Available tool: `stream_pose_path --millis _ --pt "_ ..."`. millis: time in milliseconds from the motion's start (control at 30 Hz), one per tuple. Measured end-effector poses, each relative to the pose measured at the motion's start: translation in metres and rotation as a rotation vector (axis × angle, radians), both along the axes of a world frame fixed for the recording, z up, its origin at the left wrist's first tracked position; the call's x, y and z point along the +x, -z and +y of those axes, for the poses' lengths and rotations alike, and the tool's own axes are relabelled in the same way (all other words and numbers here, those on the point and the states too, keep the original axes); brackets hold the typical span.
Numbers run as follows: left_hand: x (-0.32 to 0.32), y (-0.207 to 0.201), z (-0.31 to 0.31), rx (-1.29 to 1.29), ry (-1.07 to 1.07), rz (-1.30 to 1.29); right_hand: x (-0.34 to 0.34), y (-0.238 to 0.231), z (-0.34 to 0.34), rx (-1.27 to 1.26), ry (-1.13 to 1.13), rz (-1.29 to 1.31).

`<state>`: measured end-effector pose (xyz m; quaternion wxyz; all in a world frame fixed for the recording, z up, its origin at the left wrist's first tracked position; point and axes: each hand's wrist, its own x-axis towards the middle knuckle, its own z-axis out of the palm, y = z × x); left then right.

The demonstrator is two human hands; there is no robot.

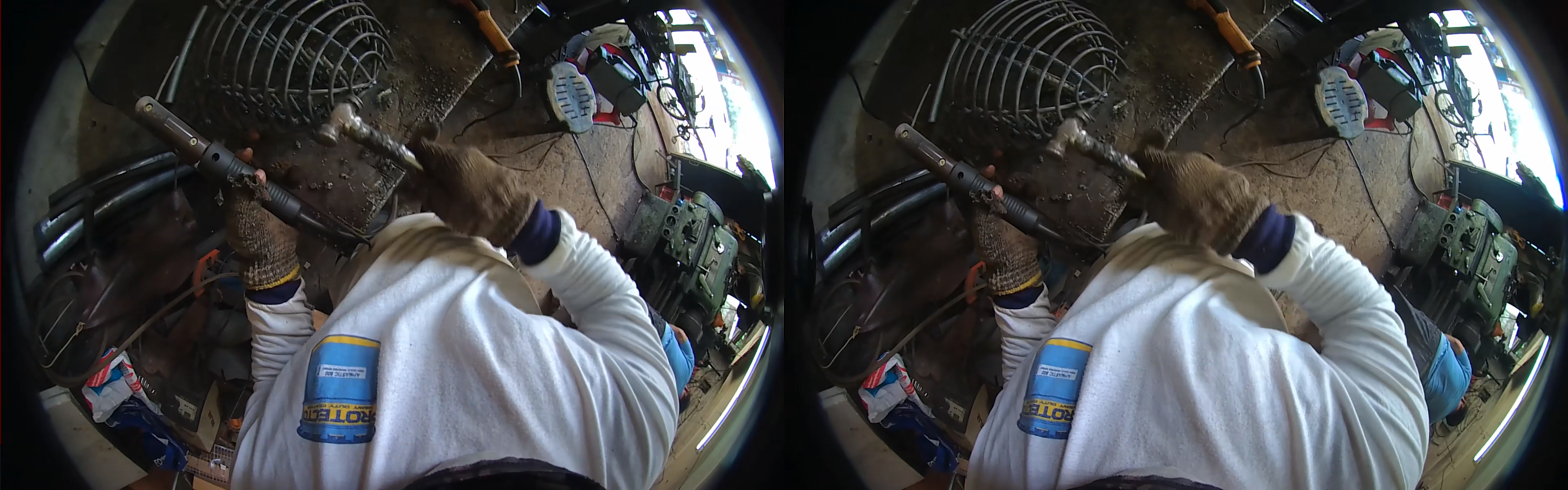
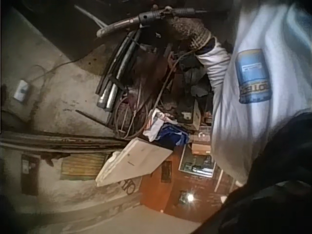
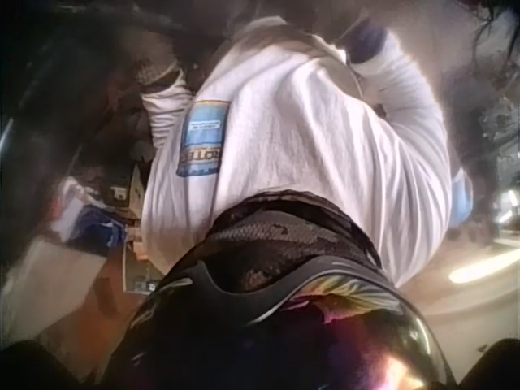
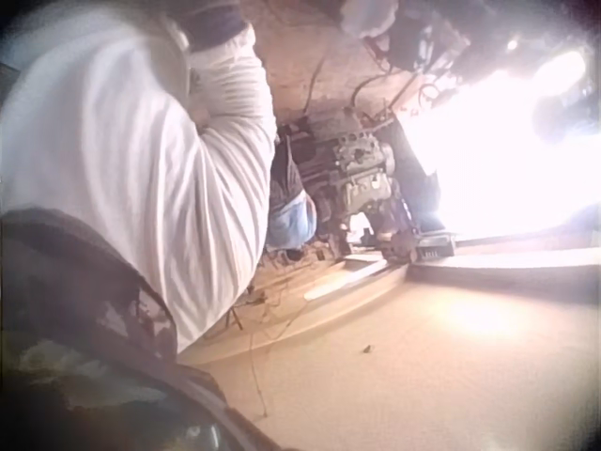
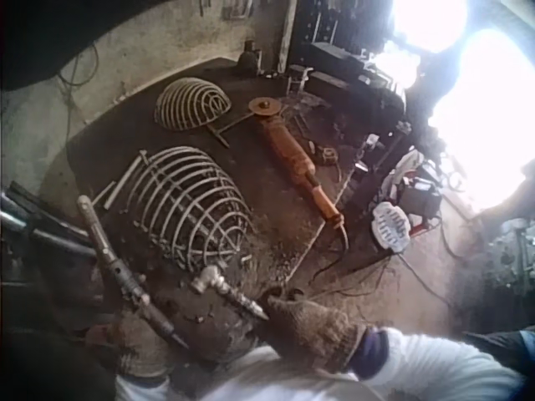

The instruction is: The person hammers metal rods to shape them around a circular frame, welds the rods into place with a welding tool, and grinds the finished cage using a power grinder.

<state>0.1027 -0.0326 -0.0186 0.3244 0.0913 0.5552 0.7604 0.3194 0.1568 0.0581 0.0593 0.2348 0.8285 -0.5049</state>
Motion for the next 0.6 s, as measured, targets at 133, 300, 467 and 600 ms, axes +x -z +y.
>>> stream_pose_path --millis 133,300,467,600 --pt "0.002 0.008 -0.001 -0.048 0.033 0.382 0.005 -0.011 -0.031 0.113 -0.051 0.006" --pt "-0.010 0.017 -0.011 -0.036 0.101 -0.087 0.006 0.004 -0.010 0.252 -0.144 0.149" --pt "-0.003 0.008 -0.008 0.149 0.007 -0.281 0.002 -0.006 -0.024 0.066 -0.115 0.102" --pt "-0.018 0.035 -0.018 0.066 0.143 -0.054 0.009 -0.015 -0.032 0.278 -0.209 0.104"
